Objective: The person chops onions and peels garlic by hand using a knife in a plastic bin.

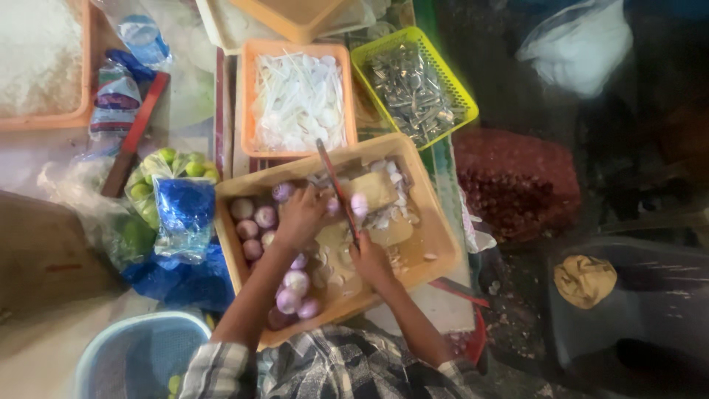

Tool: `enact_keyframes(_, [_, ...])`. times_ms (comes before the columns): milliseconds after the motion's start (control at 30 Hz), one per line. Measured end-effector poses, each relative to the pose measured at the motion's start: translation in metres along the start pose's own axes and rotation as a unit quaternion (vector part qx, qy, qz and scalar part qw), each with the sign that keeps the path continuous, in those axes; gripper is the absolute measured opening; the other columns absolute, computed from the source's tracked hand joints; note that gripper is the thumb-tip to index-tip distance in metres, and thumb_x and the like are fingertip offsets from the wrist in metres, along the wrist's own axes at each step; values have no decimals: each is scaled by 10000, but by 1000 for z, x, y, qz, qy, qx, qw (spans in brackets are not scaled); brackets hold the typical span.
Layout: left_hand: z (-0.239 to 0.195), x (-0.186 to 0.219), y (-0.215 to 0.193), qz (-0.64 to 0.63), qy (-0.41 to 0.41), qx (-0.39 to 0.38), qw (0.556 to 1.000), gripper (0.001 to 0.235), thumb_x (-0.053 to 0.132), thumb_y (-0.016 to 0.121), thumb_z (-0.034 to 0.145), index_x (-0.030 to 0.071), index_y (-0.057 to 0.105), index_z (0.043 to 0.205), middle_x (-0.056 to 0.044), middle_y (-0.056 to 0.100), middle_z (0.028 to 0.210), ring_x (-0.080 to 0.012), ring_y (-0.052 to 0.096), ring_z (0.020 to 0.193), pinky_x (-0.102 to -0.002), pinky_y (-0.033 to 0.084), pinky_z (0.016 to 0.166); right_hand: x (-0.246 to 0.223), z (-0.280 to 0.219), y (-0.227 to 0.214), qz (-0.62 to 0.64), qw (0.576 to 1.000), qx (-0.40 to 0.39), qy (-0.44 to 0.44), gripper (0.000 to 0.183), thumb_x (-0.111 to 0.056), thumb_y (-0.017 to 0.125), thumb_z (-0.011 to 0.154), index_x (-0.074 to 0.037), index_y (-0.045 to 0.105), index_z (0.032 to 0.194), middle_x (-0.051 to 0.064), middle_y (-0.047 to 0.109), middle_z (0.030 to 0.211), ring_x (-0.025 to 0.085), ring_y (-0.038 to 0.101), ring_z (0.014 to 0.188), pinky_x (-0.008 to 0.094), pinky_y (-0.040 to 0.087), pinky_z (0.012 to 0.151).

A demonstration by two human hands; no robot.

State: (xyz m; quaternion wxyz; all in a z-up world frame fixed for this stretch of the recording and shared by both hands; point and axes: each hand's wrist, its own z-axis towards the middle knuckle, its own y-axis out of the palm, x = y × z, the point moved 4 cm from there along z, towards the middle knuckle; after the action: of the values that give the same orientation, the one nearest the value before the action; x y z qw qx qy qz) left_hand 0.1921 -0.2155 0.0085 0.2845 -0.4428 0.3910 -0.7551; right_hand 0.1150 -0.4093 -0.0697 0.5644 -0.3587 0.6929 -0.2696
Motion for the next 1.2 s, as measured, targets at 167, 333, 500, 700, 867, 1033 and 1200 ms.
enact_keyframes(167, [11, 18, -6, 49, -48, -71, 995, 229, 298, 771, 776, 192, 718, 972, -115, 659, 1092, -346, 626, 1074, -496, 510, 886, 1, -13, -4, -20, 1000, -15, -14, 364, -275, 569, 967, -22, 484, 1216, 287, 703, 861, 497, 677, 808, 600, 508, 710])
enact_keyframes(333, [12, 15, -16, -15, 109, -33, 993, 342, 155, 729, 743, 94, 688, 1078, -125, 680, 1157, -382, 636, 966, -463, 547, 805, 1, -4, 6, -48, 999, -1, -22, 340, -263, 559, 950, -22, 503, 1183, 294, 695, 873, 493, 671, 814, 608, 498, 709])
enact_keyframes(500, [12, 19, -25, -41, 95, -20, 994, 241, 132, 691, 818, 133, 702, 1059, -104, 686, 1088, -340, 657, 1008, -452, 553, 794, -30, -8, -11, -132, 978, 121, -110, 316, -243, 571, 891, -17, 551, 1110, 326, 671, 924, 484, 671, 810, 607, 500, 639])
enact_keyframes(700, [12, 15, -19, 45, 99, -29, 994, 232, 95, 655, 843, 125, 709, 1066, -83, 695, 1084, -306, 675, 975, -422, 561, 756, -41, -8, -16, -96, 994, -35, -33, 312, -281, 460, 1032, -19, 520, 1190, 246, 708, 875, 445, 706, 828, 591, 537, 738])
enact_keyframes(867, [7, 17, -26, -2, 134, 0, 991, 177, 183, 704, 806, 99, 700, 962, -108, 692, 1047, -317, 666, 936, -428, 568, 762, -44, -4, -21, -108, 992, -70, -9, 332, -274, 474, 1004, -14, 515, 1207, 245, 710, 869, 463, 704, 816, 604, 527, 720])
enact_keyframes(1033, [10, 16, -28, -12, 76, -18, 997, 127, 137, 695, 832, 104, 708, 954, -84, 698, 1057, -293, 681, 971, -422, 564, 763, -46, -3, -23, -42, 997, -26, -54, 304, -267, 484, 1001, -22, 538, 1172, 256, 710, 853, 478, 692, 808, 598, 513, 745])
enact_keyframes(1200, [5, 21, -32, -44, 107, 43, 992, 229, 156, 708, 767, 65, 709, 977, -104, 703, 1101, -324, 679, 985, -423, 564, 749, -35, 2, -15, -68, 995, -21, -74, 488, -240, 512, 941, -12, 451, 1368, 281, 682, 831, 500, 667, 768, 616, 501, 693])
